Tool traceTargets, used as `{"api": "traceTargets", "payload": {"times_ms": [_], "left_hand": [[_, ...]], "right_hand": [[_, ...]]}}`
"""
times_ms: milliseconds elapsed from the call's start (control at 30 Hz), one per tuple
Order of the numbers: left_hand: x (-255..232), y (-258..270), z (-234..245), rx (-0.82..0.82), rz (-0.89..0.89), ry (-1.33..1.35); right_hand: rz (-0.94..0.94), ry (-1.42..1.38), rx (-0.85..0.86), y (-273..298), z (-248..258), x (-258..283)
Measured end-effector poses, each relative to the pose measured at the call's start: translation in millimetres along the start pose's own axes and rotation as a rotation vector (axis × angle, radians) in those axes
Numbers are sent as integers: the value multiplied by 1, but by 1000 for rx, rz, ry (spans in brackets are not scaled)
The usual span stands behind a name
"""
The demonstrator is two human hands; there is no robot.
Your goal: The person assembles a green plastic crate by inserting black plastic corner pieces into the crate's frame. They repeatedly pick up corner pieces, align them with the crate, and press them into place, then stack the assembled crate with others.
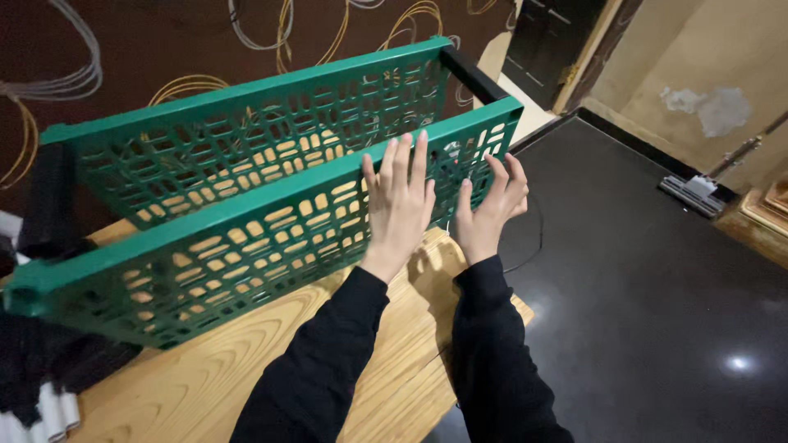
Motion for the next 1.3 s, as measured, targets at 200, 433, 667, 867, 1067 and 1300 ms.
{"api": "traceTargets", "payload": {"times_ms": [200,433,667,867,1067,1300], "left_hand": [[2,7,-2,-130,-69,12],[-1,14,19,-276,-89,38],[-19,19,35,-290,-101,23],[-32,19,39,-313,-80,35],[-38,22,38,-282,-81,55],[-61,35,24,-261,-110,137]], "right_hand": [[-51,-51,-31,-8,26,-1],[-131,-98,-40,-10,44,-3],[-98,-229,-55,-11,41,-8],[-48,-426,-36,-38,27,-13],[-103,-416,10,-37,45,-24],[-176,-438,-43,-36,78,-37]]}}
Point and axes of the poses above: each hand's wrist, its own y-axis away from the middle knuckle, its own z-axis out of the back of the hand, x = y × z, the point moved 1 cm from there along -y, towards the middle knuckle, and after that the axes turned 14 degrees about y, right-handed, at the moved point
